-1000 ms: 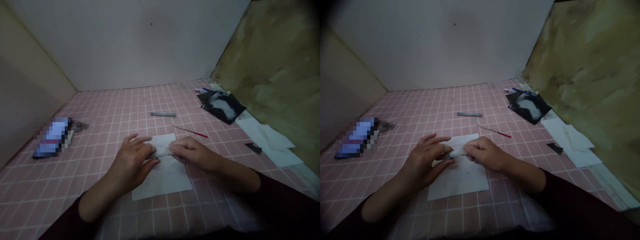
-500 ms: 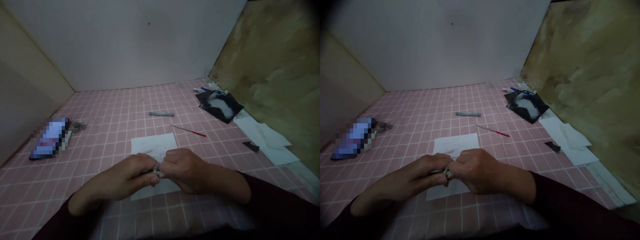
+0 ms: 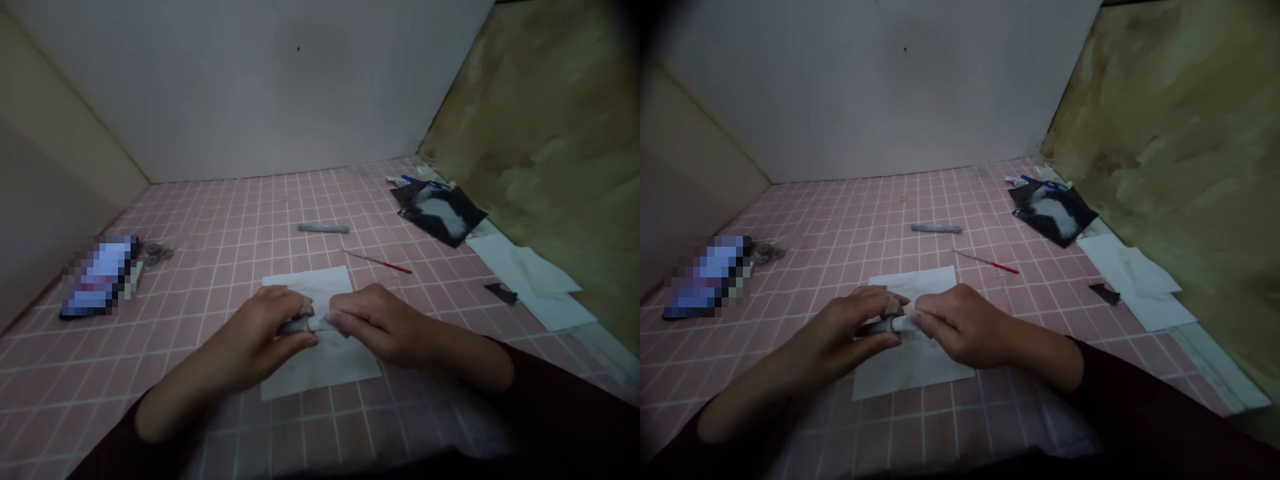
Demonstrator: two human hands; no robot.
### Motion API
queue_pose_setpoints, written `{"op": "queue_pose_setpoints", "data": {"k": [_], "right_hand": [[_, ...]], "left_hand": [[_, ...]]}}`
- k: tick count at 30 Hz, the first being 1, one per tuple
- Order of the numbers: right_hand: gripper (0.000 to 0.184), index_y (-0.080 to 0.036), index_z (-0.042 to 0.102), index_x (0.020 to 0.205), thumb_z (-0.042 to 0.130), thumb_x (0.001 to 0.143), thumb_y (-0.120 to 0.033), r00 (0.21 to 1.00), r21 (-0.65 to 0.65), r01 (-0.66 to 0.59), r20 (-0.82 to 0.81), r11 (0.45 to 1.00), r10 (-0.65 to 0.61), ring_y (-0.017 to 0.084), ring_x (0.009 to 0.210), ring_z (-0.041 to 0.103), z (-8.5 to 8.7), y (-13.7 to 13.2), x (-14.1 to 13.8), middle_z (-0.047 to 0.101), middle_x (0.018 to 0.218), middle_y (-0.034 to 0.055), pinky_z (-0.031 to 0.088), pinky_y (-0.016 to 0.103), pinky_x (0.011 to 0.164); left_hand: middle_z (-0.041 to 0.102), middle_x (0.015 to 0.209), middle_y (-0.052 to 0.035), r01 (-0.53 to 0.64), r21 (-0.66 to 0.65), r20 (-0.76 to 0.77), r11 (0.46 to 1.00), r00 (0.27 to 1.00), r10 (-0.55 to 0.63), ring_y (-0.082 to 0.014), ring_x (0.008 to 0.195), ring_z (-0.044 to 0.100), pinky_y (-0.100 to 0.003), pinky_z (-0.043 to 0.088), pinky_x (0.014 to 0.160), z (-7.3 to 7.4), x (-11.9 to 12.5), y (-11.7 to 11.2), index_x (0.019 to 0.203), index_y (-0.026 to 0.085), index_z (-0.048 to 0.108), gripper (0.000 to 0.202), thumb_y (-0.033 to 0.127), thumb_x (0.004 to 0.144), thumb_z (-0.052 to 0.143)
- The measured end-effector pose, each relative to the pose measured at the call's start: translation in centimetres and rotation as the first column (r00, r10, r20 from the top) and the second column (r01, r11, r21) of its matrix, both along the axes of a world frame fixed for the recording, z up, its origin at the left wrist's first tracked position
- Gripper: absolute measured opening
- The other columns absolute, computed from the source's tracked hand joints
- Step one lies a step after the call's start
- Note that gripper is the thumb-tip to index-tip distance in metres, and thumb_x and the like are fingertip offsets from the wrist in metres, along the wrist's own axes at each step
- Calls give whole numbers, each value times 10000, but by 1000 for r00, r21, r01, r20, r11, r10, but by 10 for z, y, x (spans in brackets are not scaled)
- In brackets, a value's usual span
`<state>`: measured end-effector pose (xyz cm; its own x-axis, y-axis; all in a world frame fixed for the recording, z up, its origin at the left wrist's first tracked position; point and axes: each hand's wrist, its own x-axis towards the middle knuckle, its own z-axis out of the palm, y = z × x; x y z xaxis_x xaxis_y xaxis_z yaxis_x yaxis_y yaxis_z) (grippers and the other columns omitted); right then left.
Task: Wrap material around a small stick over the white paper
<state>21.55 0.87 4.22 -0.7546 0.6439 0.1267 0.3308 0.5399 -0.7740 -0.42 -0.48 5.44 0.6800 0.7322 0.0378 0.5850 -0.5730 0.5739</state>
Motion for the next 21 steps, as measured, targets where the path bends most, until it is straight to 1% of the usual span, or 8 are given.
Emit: {"op": "queue_pose_setpoints", "data": {"k": [2, 5, 8, 11, 13, 15, 17, 21], "right_hand": [[348, -165, 443, 619, 360, 944, -261, 994, -196, 76, -65, 978, -91, 84, 535, 431, 0, 1, -3, 428, 561, -36, 340, 228, 561], [370, -164, 461, 583, 401, 915, -314, 991, -400, 75, -72, 914, -113, 77, 485, 393, -2, 6, -4, 413, 519, -43, 318, 220, 504], [383, -170, 448, 571, 413, 900, -362, 973, -537, 101, -124, 837, -196, 63, 432, 343, -4, 10, -3, 390, 493, -56, 286, 209, 451], [383, -167, 477, 585, 386, 903, -360, 979, -600, 99, -83, 794, -184, 74, 434, 394, -7, 9, -5, 427, 491, -43, 306, 209, 444], [385, -167, 474, 582, 384, 906, -355, 989, -566, 66, -74, 821, -130, 75, 440, 387, -8, 9, -5, 418, 488, -46, 307, 216, 459], [380, -164, 468, 577, 410, 910, -336, 990, -401, 86, -69, 912, -124, 80, 494, 391, -6, 9, -3, 412, 516, -43, 316, 225, 511], [384, -168, 440, 578, 390, 927, -322, 987, -283, 109, -85, 953, -138, 82, 514, 386, -3, 8, -1, 392, 532, -45, 311, 229, 529], [329, -172, 416, 625, 367, 944, -235, 995, -101, 83, -43, 991, -88, 81, 539, 417, 0, 2, 0, 415, 574, -42, 316, 230, 555]], "left_hand": [[655, 928, -53, -8, 122, -10, 993, 1000, 9, -212, 977, 604, -428, 372, 964, -4, 3, -2, 876, 160, 552, 134, 292, 895, 557], [672, 926, -56, -29, 298, -6, 954, 999, 33, -228, 1089, 589, -470, 300, 1037, -10, 4, -3, 881, 161, 539, 96, 251, 884, 573], [677, 885, -50, -83, 423, 1, 902, 996, 92, -241, 1136, 572, -480, 293, 1045, -13, 5, -3, 886, 166, 536, 88, 230, 866, 592], [678, 833, -49, -55, 448, -1, 892, 998, 62, -239, 1117, 589, -482, 288, 1055, -16, 6, -3, 844, 162, 527, 92, 223, 861, 594], [681, 843, -56, -41, 430, -11, 902, 999, 51, -239, 1114, 592, -485, 286, 1058, -16, 6, -3, 844, 160, 524, 100, 229, 860, 595], [683, 876, -56, -71, 418, -5, 906, 997, 80, -243, 1120, 587, -489, 293, 1048, -15, 6, -3, 870, 166, 529, 98, 236, 859, 597], [681, 884, -47, -93, 381, 13, 920, 995, 95, -247, 1122, 581, -494, 294, 1041, -13, 5, -2, 881, 177, 530, 95, 245, 862, 594], [671, 873, -28, -29, 153, 64, 988, 998, 19, -227, 1040, 605, -463, 318, 1024, -7, 4, -2, 867, 184, 535, 96, 274, 886, 563]]}}
